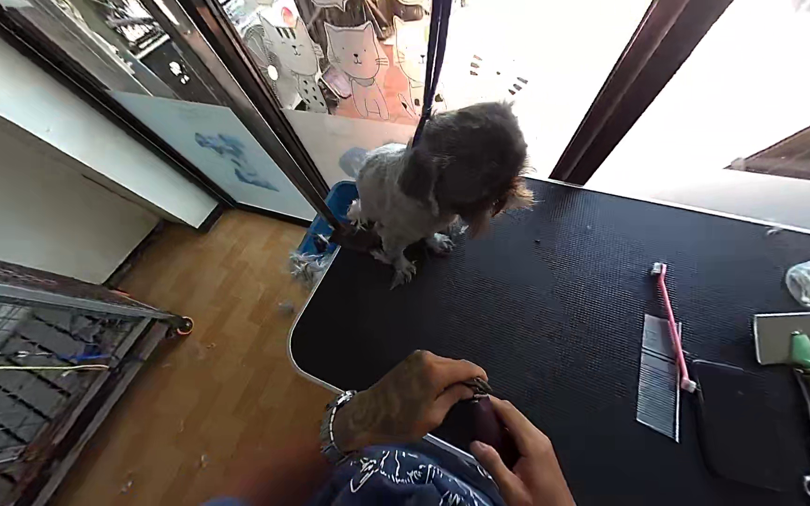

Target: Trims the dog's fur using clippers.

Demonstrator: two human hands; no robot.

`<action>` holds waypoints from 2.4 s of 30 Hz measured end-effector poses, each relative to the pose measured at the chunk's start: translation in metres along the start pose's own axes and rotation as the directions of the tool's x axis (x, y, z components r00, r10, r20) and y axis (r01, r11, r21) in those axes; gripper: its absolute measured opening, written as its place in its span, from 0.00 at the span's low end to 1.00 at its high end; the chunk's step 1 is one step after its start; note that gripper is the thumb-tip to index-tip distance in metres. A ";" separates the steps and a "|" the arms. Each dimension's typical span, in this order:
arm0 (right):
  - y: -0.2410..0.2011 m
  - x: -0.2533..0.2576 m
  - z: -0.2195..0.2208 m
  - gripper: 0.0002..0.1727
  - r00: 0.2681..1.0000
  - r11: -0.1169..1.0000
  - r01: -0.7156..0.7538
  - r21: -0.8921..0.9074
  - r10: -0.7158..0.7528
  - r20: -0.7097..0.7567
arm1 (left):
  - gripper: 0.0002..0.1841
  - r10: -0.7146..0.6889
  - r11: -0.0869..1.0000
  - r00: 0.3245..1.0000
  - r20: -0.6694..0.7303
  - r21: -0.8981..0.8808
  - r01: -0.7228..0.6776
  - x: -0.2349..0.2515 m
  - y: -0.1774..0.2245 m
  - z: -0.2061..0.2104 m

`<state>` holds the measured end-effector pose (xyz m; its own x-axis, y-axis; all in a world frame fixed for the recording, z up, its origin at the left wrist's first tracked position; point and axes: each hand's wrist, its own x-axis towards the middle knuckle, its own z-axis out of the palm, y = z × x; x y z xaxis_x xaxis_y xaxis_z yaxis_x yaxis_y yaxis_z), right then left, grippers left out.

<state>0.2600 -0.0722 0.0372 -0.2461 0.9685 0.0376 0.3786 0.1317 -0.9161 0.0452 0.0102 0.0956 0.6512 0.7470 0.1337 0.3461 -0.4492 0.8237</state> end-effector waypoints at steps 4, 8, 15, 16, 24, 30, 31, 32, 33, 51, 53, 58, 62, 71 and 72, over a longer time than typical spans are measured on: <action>-0.008 -0.001 0.012 0.31 0.999 0.999 0.035 0.027 -0.034 -0.033 | 0.12 -0.068 0.987 0.988 0.138 -0.138 0.087 -0.004 -0.015 -0.016; -0.024 -0.001 0.011 0.30 1.000 0.993 -0.009 0.115 0.008 0.014 | 0.15 -0.032 0.958 0.985 0.171 -0.274 0.079 -0.002 -0.026 -0.021; -0.040 0.008 0.021 0.33 1.000 0.915 0.001 0.403 -0.001 -0.002 | 0.44 0.192 0.743 0.933 0.304 -0.667 0.065 0.008 0.000 -0.019; -0.040 0.008 0.022 0.34 1.000 0.904 -0.001 0.428 -0.003 0.009 | 0.42 0.183 0.757 0.929 0.321 -0.650 0.075 0.007 0.000 -0.021; -0.048 0.016 0.033 0.29 0.999 0.765 0.039 0.643 -0.047 -0.005 | 0.21 0.051 0.572 0.988 -0.145 -0.807 -0.148 0.008 0.014 0.000; -0.070 0.008 0.026 0.29 0.995 0.722 0.082 0.687 -0.099 -0.015 | 0.39 0.218 0.476 0.976 -0.024 -0.870 -0.128 0.004 0.021 -0.016; -0.072 0.008 0.025 0.28 0.994 0.714 0.086 0.695 -0.105 -0.014 | 0.39 0.244 0.478 0.969 -0.029 -0.866 -0.146 0.004 0.022 -0.017; -0.073 0.007 0.024 0.28 0.994 0.705 0.089 0.703 -0.108 -0.017 | 0.38 0.260 0.487 0.964 -0.047 -0.856 -0.173 0.003 0.023 -0.017; -0.074 0.006 0.024 0.27 0.993 0.697 0.097 0.711 -0.113 -0.025 | 0.36 0.271 0.496 0.960 -0.068 -0.845 -0.199 0.004 0.023 -0.017; -0.043 0.006 0.028 0.19 0.936 0.980 0.052 0.194 0.020 -0.352 | 0.16 0.094 0.833 0.886 -0.454 -0.451 -0.319 0.031 0.001 0.016; -0.046 -0.019 0.039 0.21 0.942 0.861 -0.069 0.505 0.223 -0.252 | 0.17 0.134 0.851 0.840 -0.525 -0.374 -0.369 0.036 -0.003 0.026; -0.068 -0.008 0.034 0.36 0.770 -0.148 0.004 0.989 0.631 0.091 | 0.27 0.478 0.744 0.777 -0.410 -0.280 -0.606 0.037 0.015 0.059; -0.032 0.037 0.005 0.30 0.504 0.135 0.278 0.951 0.822 -0.265 | 0.29 0.120 0.756 0.892 -0.436 -0.542 -0.367 0.054 -0.023 0.029; 0.015 0.049 -0.040 0.20 0.450 0.806 0.352 0.475 0.299 -0.841 | 0.25 -0.071 -0.243 0.971 -0.228 -0.940 -0.239 0.120 -0.074 -0.037; 0.015 0.048 -0.045 0.25 0.488 0.808 0.373 0.456 0.247 -0.837 | 0.26 -0.052 -0.263 0.972 -0.230 -0.936 -0.235 0.126 -0.069 -0.038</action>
<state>0.2940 -0.0143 0.0430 0.7207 0.6817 0.1262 -0.1923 0.3714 -0.9083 0.0779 0.1539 0.0759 0.4599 0.8619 0.2135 -0.8761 0.4012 0.2672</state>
